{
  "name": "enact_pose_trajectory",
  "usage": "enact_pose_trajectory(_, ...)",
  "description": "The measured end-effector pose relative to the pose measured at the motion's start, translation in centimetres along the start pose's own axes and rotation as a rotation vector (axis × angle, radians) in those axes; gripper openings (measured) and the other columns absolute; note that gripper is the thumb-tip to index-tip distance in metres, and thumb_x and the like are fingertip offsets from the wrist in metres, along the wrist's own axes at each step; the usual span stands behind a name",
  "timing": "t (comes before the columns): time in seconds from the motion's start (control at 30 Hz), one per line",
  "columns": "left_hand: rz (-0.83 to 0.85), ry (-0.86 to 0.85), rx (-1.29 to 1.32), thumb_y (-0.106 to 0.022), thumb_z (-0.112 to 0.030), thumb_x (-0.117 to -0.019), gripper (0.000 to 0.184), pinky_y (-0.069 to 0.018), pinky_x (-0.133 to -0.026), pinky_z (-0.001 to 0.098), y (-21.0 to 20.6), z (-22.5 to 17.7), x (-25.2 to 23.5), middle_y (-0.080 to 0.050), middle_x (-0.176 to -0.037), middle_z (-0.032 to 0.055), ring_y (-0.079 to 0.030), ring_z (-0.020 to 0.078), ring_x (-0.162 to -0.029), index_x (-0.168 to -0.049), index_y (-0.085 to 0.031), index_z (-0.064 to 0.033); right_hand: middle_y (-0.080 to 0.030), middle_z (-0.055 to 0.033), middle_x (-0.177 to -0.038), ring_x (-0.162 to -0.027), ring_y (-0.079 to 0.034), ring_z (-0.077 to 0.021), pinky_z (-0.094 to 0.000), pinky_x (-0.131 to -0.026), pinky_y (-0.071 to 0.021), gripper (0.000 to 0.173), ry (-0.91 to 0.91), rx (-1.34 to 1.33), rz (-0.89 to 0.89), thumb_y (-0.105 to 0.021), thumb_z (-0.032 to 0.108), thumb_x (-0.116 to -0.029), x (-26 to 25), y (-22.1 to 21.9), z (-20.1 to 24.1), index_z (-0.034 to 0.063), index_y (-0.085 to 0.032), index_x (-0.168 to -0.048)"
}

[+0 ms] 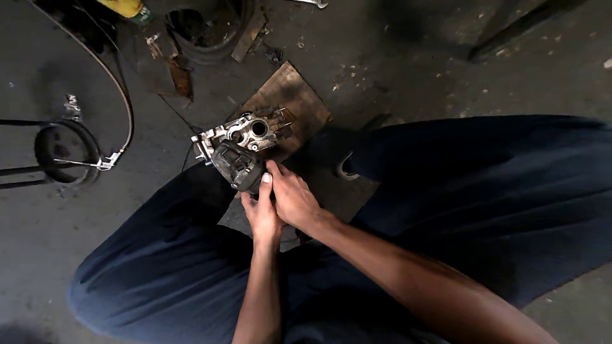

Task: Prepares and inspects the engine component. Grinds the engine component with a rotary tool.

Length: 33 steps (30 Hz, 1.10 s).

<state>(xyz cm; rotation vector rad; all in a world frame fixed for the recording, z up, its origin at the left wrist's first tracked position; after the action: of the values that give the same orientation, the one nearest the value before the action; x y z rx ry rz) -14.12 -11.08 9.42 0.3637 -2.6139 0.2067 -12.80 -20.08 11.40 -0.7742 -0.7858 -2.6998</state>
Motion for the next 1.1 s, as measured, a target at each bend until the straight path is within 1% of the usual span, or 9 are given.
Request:
enact_pose_trajectory(0.07, -0.014, -0.019, -0.001, -0.063, -0.013, -0.0995, 0.04, -0.0628, -0.082, 0.0386, 0.1, 0.0, 0.0, -0.069, -0.102, 0.0155, -0.072, 0.0209, -0.091, -0.132, -0.047, 0.0031, -0.064, -0.0201, -0.126, -0.113, -0.066, -0.0377, -0.0504, -0.096, -0.0549, 0.05, 0.007, -0.001, 0.006, -0.061, 0.004, -0.0965, -0.1, -0.1, 0.0, 0.0096, -0.049, -0.144)
enact_pose_trajectory(0.2, -0.038, -0.032, -0.017, -0.061, -0.013, -0.1002, 0.043, -0.0619, -0.087, 0.0389, 0.2, -0.1, 0.3, -0.068, -0.11, 0.015, -0.071, 0.0199, -0.099, -0.137, -0.044, 0.0015, -0.064, -0.0192, -0.128, -0.114, -0.066, -0.0368, -0.0503, -0.096, -0.0551, 0.049, 0.037, -0.014, 0.019, -0.06, 0.006, -0.0977, -0.2, -0.2, 0.0, 0.0108, -0.05, -0.146)
enact_pose_trajectory(0.3, -0.047, -0.031, -0.038, -0.061, -0.012, -0.1004, 0.042, -0.0617, -0.087, 0.0388, 0.2, 0.1, 0.4, -0.067, -0.111, 0.0156, -0.07, 0.0198, -0.099, -0.137, -0.045, 0.0026, -0.063, -0.0187, -0.131, -0.114, -0.066, -0.0367, -0.0509, -0.095, -0.0552, 0.053, 0.052, -0.014, 0.051, -0.062, 0.005, -0.0956, -0.2, -0.2, -0.4, 0.011, -0.049, -0.147)
enact_pose_trajectory(0.4, -0.087, -0.018, -0.108, -0.063, -0.015, -0.0993, 0.051, -0.0611, -0.086, 0.0356, 0.0, 0.2, 0.7, -0.064, -0.116, 0.0172, -0.069, 0.0183, -0.1, -0.14, -0.041, 0.0071, -0.062, -0.0183, -0.133, -0.114, -0.066, -0.0367, -0.0524, -0.094, -0.0551, 0.059, 0.055, -0.038, 0.093, -0.065, 0.007, -0.0937, -0.4, 0.0, -1.2, 0.012, -0.047, -0.149)
enact_pose_trajectory(0.53, -0.113, -0.001, -0.13, -0.065, -0.017, -0.0996, 0.054, -0.0614, -0.088, 0.0372, -0.7, 0.6, 1.5, -0.064, -0.119, 0.0186, -0.069, 0.0204, -0.103, -0.142, -0.04, 0.0064, -0.063, -0.0172, -0.134, -0.116, -0.066, -0.0351, -0.0512, -0.097, -0.0541, 0.059, 0.052, -0.061, 0.118, -0.063, 0.009, -0.0961, 0.0, 0.4, -2.1, 0.0135, -0.045, -0.152)
enact_pose_trajectory(0.67, -0.141, -0.088, -0.158, -0.059, -0.016, -0.1023, 0.036, -0.0629, -0.084, 0.0368, -1.7, 0.6, 3.3, -0.069, -0.105, 0.0116, -0.072, 0.0173, -0.095, -0.13, -0.046, 0.0033, -0.065, -0.0181, -0.13, -0.114, -0.067, -0.035, -0.0508, -0.096, -0.0545, 0.043, 0.085, -0.133, 0.11, -0.052, 0.02, -0.1048, 1.3, 1.2, -2.4, 0.0109, -0.052, -0.146)
enact_pose_trajectory(0.8, -0.13, -0.185, -0.17, -0.053, -0.012, -0.1026, 0.024, -0.0632, -0.081, 0.0342, -2.5, 0.2, 4.3, -0.07, -0.098, 0.0078, -0.072, 0.0144, -0.09, -0.121, -0.05, 0.0029, -0.065, -0.016, -0.133, -0.116, -0.066, -0.0335, -0.0505, -0.096, -0.0539, 0.041, 0.104, -0.218, 0.127, -0.046, 0.028, -0.1085, 2.0, 2.1, -2.6, 0.0148, -0.055, -0.146)
enact_pose_trajectory(0.97, -0.124, -0.182, -0.207, -0.049, -0.011, -0.1037, 0.021, -0.063, -0.082, 0.0338, -2.8, 0.9, 4.1, -0.069, -0.099, 0.0066, -0.072, 0.0136, -0.092, -0.122, -0.048, 0.0008, -0.064, -0.014, -0.134, -0.119, -0.065, -0.0318, -0.049, -0.1, -0.0526, 0.041, 0.087, -0.307, 0.109, -0.048, 0.029, -0.1079, 1.6, 1.7, -3.7, 0.0154, -0.055, -0.146)
enact_pose_trajectory(1.1, -0.159, -0.145, -0.256, -0.056, -0.011, -0.1015, 0.03, -0.0629, -0.083, 0.0339, -3.0, 1.6, 3.4, -0.069, -0.104, 0.0077, -0.072, 0.014, -0.094, -0.127, -0.046, 0.0025, -0.064, -0.015, -0.136, -0.12, -0.065, -0.0314, -0.0481, -0.102, -0.0521, 0.043, 0.078, -0.342, 0.12, -0.051, 0.026, -0.1068, 0.7, 1.2, -4.9, 0.0131, -0.053, -0.148)
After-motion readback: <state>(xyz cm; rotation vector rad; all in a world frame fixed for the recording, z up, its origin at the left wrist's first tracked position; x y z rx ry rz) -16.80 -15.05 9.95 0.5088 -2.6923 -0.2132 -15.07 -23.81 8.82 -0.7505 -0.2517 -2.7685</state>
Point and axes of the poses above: each hand's wrist, its own x-axis away from the middle knuckle, its own y-axis out of the back of the hand, z = x × y, the point moved 3 cm from there along -x, towards the middle knuckle
